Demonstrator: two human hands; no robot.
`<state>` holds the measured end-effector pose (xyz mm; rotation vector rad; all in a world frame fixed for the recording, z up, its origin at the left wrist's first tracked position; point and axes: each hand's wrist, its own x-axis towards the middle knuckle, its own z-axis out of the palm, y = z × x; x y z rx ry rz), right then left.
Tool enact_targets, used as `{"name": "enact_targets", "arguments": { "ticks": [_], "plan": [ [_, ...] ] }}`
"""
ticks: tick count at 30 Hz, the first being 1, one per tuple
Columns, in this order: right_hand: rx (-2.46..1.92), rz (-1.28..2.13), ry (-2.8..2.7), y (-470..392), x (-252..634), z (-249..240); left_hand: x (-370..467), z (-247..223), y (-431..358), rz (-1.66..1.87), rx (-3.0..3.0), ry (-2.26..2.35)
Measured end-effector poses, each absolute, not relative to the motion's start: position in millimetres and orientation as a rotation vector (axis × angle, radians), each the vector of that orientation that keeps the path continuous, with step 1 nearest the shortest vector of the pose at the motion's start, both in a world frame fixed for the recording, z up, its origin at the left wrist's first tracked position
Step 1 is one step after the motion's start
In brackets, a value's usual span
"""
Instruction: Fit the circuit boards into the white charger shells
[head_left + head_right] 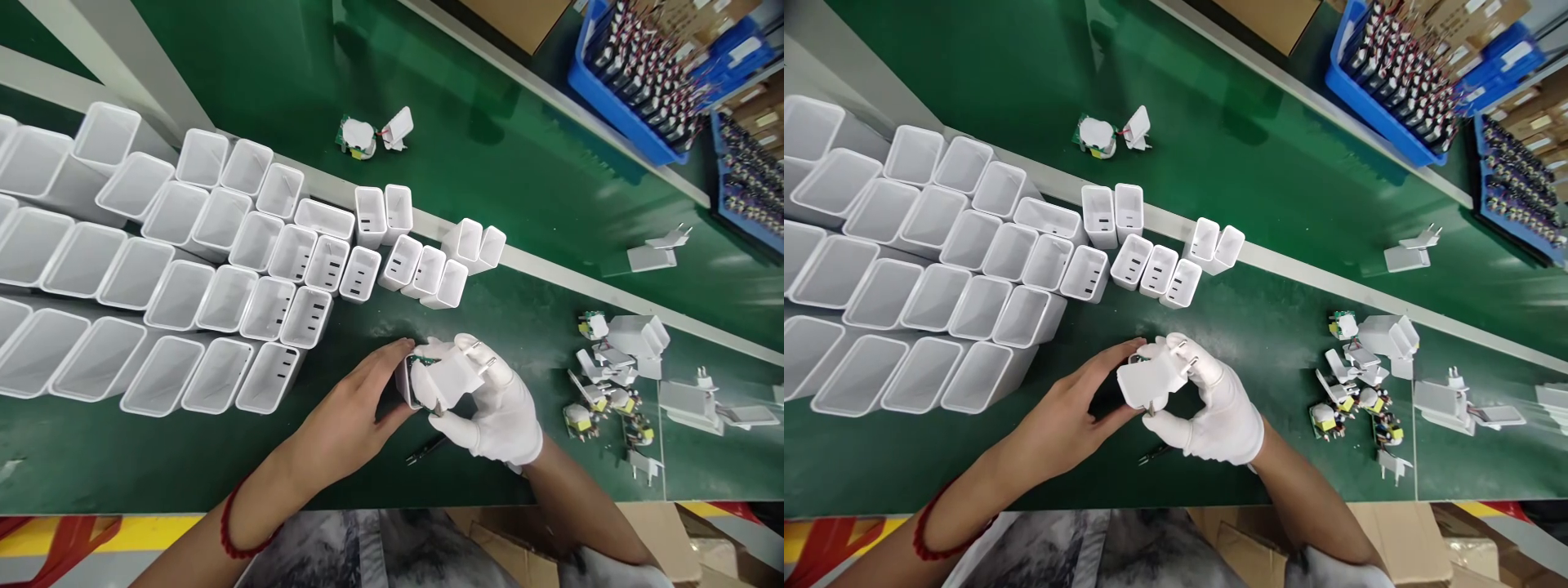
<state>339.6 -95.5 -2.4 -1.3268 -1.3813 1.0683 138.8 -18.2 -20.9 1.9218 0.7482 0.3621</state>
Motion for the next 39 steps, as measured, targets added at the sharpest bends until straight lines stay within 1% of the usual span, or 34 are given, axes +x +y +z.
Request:
{"name": "enact_targets", "arguments": {
  "ticks": [16,26,29,31,34,36,39],
  "plan": [
    [-1.367,1.085,-1.387,-96.3,340.4,-2.0,139.0,-22.4,-18.7,0.37,1.95,0.741],
    [-1.382,1.032,-1.468,-93.2,339.3,-3.6,139.6,-18.6,-17.1,0.368,1.928,0.741],
    [-1.461,1.015,-1.566,-94.4,340.3,1.3,139.3,-18.3,-17.9,0.379,1.922,0.745],
    [-1.635,0.917,-1.625,-100.4,337.9,6.9,139.1,-20.0,-19.2,0.383,1.916,0.745],
    [-1.874,0.553,-1.672,-113.2,325.8,10.2,141.5,-26.4,-21.4,0.425,1.911,0.749],
    [-1.87,0.355,-1.813,-119.0,315.3,5.7,145.2,-30.6,-23.0,0.455,1.919,0.772],
    [-1.846,0.235,-2.002,-123.6,306.4,-5.0,149.3,-27.2,-27.1,0.471,1.97,0.806]
  ]
}}
